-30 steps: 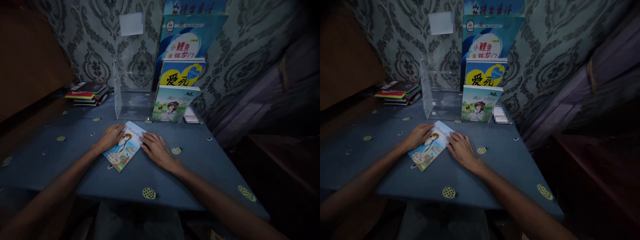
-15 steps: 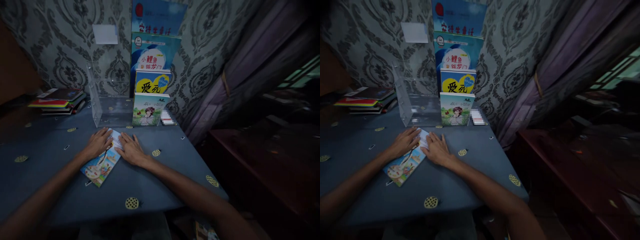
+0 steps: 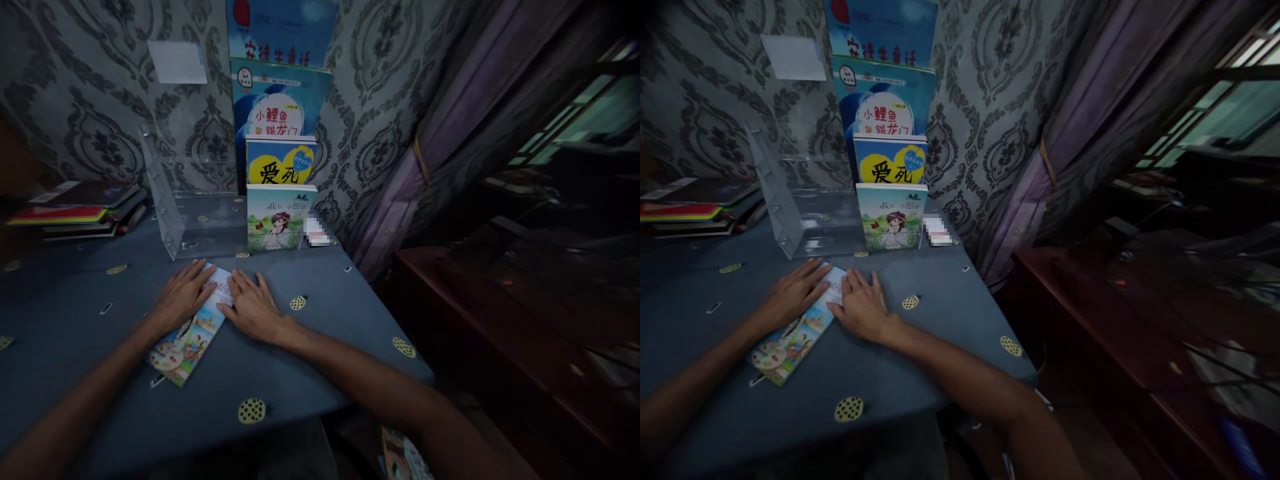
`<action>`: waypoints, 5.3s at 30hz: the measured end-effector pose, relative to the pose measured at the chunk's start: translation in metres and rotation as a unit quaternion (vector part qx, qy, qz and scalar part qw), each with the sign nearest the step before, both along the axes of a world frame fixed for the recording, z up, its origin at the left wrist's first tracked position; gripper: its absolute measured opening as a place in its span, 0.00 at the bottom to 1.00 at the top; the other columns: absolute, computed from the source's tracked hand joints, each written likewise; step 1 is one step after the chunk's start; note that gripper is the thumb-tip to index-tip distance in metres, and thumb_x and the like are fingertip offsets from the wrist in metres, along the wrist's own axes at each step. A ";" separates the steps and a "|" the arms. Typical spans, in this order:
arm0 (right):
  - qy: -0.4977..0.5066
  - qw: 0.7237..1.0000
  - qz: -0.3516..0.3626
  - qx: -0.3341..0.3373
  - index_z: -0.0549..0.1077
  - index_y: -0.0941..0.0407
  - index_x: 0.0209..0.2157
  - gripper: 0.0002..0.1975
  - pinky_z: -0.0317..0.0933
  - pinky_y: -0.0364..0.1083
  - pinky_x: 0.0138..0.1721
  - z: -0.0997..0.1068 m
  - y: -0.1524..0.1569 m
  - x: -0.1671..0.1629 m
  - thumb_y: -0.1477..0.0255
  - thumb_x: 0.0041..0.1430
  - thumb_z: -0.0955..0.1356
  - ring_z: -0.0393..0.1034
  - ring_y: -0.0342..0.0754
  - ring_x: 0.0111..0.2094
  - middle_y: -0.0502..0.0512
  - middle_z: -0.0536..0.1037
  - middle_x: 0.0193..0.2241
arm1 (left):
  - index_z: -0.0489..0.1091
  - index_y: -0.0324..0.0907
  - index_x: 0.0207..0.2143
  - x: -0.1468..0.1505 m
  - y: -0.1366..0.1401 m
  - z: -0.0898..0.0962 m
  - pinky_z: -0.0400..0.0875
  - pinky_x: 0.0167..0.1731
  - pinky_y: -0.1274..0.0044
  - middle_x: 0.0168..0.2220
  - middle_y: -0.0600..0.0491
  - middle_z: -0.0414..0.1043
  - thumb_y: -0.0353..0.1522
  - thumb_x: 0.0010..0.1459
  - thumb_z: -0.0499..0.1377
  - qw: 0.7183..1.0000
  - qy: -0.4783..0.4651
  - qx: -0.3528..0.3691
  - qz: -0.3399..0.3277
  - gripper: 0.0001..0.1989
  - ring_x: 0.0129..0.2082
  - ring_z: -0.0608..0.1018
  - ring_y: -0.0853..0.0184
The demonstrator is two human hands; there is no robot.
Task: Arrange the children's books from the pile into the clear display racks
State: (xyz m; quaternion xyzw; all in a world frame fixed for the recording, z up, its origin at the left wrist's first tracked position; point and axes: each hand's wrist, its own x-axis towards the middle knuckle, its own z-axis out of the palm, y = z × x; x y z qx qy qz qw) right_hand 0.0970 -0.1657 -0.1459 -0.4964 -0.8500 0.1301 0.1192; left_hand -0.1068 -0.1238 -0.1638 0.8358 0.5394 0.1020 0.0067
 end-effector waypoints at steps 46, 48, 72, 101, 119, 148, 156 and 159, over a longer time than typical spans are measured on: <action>0.177 0.958 0.186 0.130 0.70 0.55 0.22 0.16 0.66 0.50 0.44 -0.008 -0.039 0.022 0.76 0.66 0.64 0.71 0.46 0.33 0.51 0.75 0.25 | 0.64 0.35 0.60 0.010 -0.039 0.046 0.76 0.41 0.64 0.42 0.35 0.81 0.33 0.71 0.42 0.977 0.110 -0.084 0.162 0.22 0.43 0.84 0.50; 0.180 0.964 0.158 0.112 0.72 0.55 0.25 0.15 0.68 0.50 0.44 -0.007 -0.035 0.017 0.75 0.67 0.62 0.72 0.48 0.34 0.53 0.76 0.26 | 0.65 0.33 0.60 0.010 -0.038 0.045 0.76 0.40 0.64 0.41 0.35 0.81 0.32 0.71 0.42 0.978 0.111 -0.078 0.157 0.22 0.42 0.84 0.50; -0.042 0.998 -0.031 0.023 0.58 0.70 0.68 0.35 0.44 0.61 0.71 -0.019 0.045 -0.004 0.58 0.70 0.59 0.47 0.59 0.72 0.73 0.54 0.70 | 0.62 0.28 0.64 0.005 -0.036 0.036 0.75 0.36 0.66 0.37 0.34 0.80 0.23 0.66 0.47 0.979 0.131 -0.059 0.142 0.24 0.40 0.84 0.51; 0.042 0.999 0.014 -0.013 0.61 0.60 0.68 0.26 0.45 0.58 0.70 -0.016 0.056 0.020 0.77 0.70 0.56 0.52 0.50 0.71 0.64 0.61 0.69 | 0.73 0.55 0.59 0.015 -0.039 0.008 0.60 0.61 0.57 0.57 0.45 0.67 0.41 0.71 0.49 0.969 -0.052 0.026 -0.241 0.20 0.61 0.64 0.54; 0.035 0.999 0.001 0.015 0.64 0.60 0.66 0.25 0.45 0.59 0.70 -0.019 0.046 0.021 0.70 0.72 0.57 0.53 0.53 0.71 0.63 0.62 0.68 | 0.71 0.43 0.59 -0.002 -0.051 0.008 0.61 0.63 0.64 0.58 0.43 0.69 0.37 0.72 0.47 0.977 -0.126 -0.012 -0.173 0.21 0.60 0.69 0.59; 0.003 0.975 0.218 0.038 0.66 0.61 0.65 0.26 0.40 0.59 0.72 -0.003 -0.013 -0.044 0.64 0.70 0.63 0.53 0.54 0.71 0.64 0.66 0.66 | 0.72 0.42 0.55 -0.036 0.008 -0.013 0.68 0.54 0.66 0.50 0.46 0.73 0.29 0.67 0.48 0.991 -0.129 0.041 0.008 0.19 0.50 0.74 0.59; -0.023 0.999 0.016 0.018 0.63 0.64 0.67 0.28 0.43 0.63 0.70 -0.009 0.018 -0.025 0.63 0.72 0.60 0.47 0.60 0.72 0.68 0.59 0.69 | 0.71 0.39 0.56 -0.033 -0.003 -0.008 0.68 0.56 0.61 0.53 0.42 0.74 0.33 0.68 0.50 0.989 -0.119 0.034 0.078 0.19 0.54 0.73 0.54; -0.013 0.999 -0.033 0.024 0.63 0.63 0.67 0.29 0.46 0.64 0.69 -0.016 0.020 -0.018 0.62 0.71 0.60 0.47 0.63 0.72 0.69 0.57 0.70 | 0.70 0.38 0.58 -0.030 -0.008 -0.004 0.67 0.57 0.59 0.54 0.42 0.75 0.32 0.66 0.51 0.988 -0.127 0.020 0.091 0.20 0.55 0.73 0.53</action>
